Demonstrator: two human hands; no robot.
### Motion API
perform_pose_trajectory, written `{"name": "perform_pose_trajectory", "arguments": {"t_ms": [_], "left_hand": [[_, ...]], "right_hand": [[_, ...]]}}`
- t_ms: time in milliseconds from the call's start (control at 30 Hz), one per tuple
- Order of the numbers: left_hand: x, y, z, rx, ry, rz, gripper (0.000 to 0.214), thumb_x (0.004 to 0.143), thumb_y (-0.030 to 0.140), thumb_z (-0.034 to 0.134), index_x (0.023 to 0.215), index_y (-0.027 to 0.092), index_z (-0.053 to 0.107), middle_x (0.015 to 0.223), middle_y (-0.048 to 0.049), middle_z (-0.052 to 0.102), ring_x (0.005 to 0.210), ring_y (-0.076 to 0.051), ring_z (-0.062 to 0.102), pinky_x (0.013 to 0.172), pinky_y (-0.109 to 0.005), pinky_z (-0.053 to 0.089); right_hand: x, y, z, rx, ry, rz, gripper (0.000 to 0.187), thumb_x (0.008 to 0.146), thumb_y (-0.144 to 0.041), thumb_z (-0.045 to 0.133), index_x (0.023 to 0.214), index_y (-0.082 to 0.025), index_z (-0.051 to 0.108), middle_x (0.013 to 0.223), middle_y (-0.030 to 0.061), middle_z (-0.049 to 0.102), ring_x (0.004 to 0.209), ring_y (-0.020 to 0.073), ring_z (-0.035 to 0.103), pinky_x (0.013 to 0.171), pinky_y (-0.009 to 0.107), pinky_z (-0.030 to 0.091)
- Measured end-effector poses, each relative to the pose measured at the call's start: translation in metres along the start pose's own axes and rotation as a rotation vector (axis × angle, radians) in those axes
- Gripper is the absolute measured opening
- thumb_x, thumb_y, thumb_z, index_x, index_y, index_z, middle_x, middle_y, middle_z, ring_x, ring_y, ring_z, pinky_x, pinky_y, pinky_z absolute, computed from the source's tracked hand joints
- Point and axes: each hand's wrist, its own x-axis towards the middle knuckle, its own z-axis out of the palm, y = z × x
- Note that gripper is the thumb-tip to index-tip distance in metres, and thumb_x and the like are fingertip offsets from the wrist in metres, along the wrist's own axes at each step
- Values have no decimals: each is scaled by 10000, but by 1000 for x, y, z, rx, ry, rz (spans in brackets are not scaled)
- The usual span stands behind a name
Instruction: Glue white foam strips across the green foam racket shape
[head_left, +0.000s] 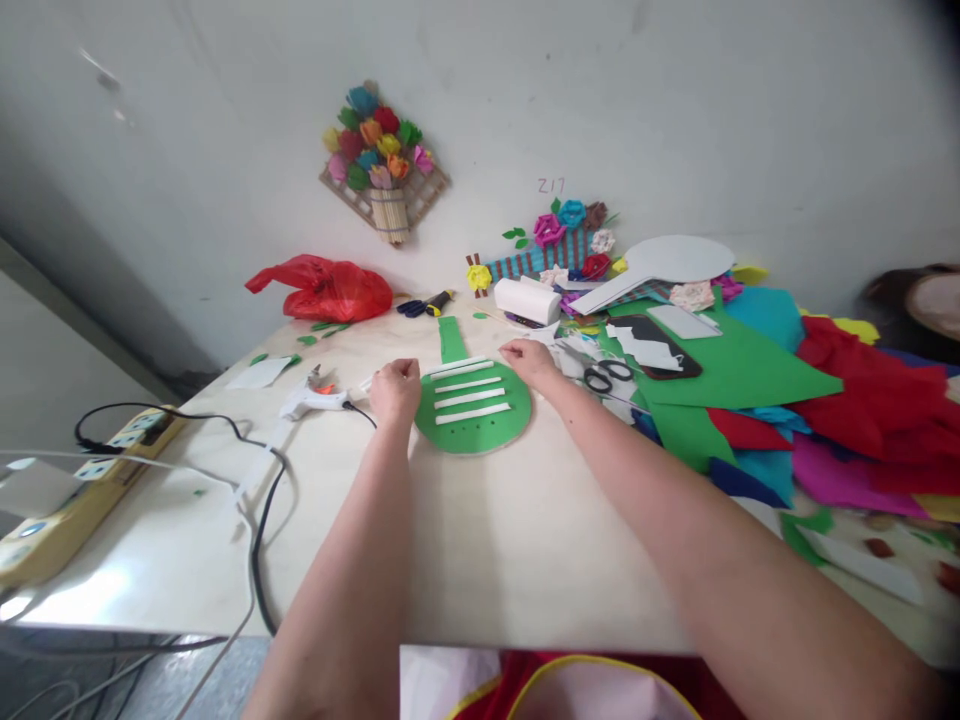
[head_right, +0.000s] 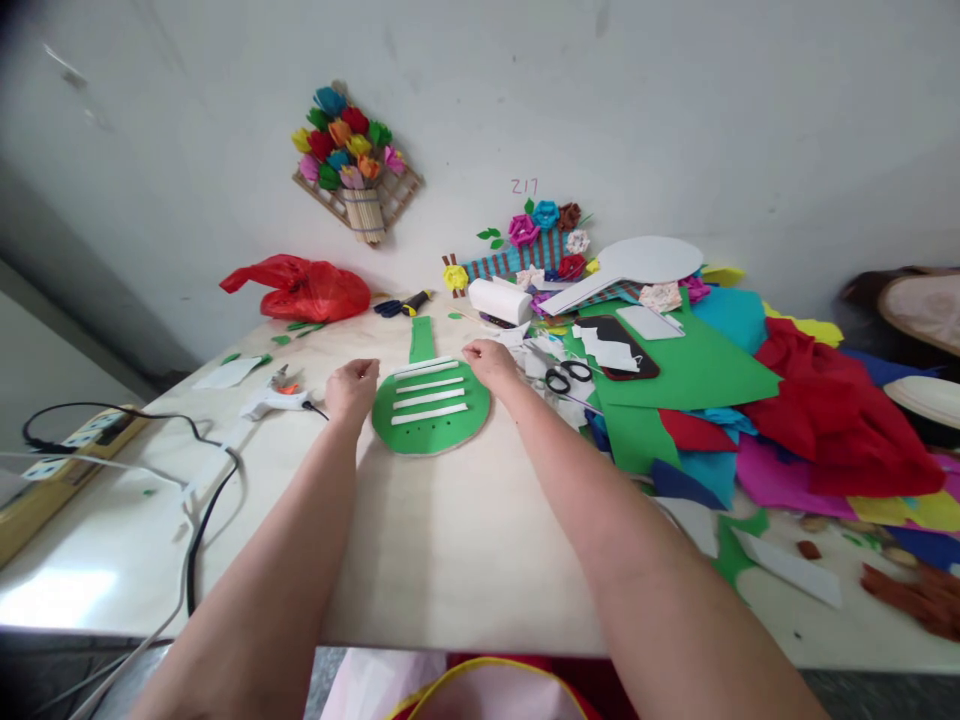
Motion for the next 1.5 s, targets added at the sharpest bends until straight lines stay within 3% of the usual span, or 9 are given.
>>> {"name": "perform_pose_trajectory", "arguments": {"t_ms": [167,300,633,933,1200,1500], "left_hand": [[5,10,3,10,-63,-87,359,735,411,444,927,222,682,919,-106,676,870,-263,596,697,-324,415],[5,10,8,66,-34,-143,400,740,435,432,952,206,682,936,-139,667,887,-289,589,710,-360,414],[6,3,14,204,52,-59,380,727,464,429,815,225,711,884,-93,680,967,-286,513,781,-369,386],[6,3,14,211,-1,-2,353,694,495,478,760,230,702,850,-83,678,996,-287,480,852,-413,332],[7,5,14,201,-56,38,307,671,472,521,752,237,703,834,-70,677,992,-276,493,889,-413,311],[6,8,11,186,-77,26,323,686,460,508,788,228,709,846,-81,680,1001,-279,506,892,-400,316]], "right_hand": [[14,-3,4,-109,-27,-64,201,738,-238,503,763,-186,696,827,34,682,767,168,582,696,247,403],[20,-5,5,-126,-43,-67,217,749,-250,495,776,-174,696,817,41,679,743,158,575,669,235,388],[12,-8,9,-94,-79,42,264,765,-346,483,776,-182,690,746,16,661,650,120,533,576,210,335],[11,-7,11,-197,-104,48,314,779,-405,469,727,-182,684,789,35,666,665,124,537,561,218,322],[12,-8,8,-107,-186,131,227,730,-340,540,790,-197,705,805,19,687,718,137,588,605,206,381],[11,-4,9,-105,-189,91,221,721,-328,554,790,-192,713,814,18,693,758,148,604,666,209,409]]}}
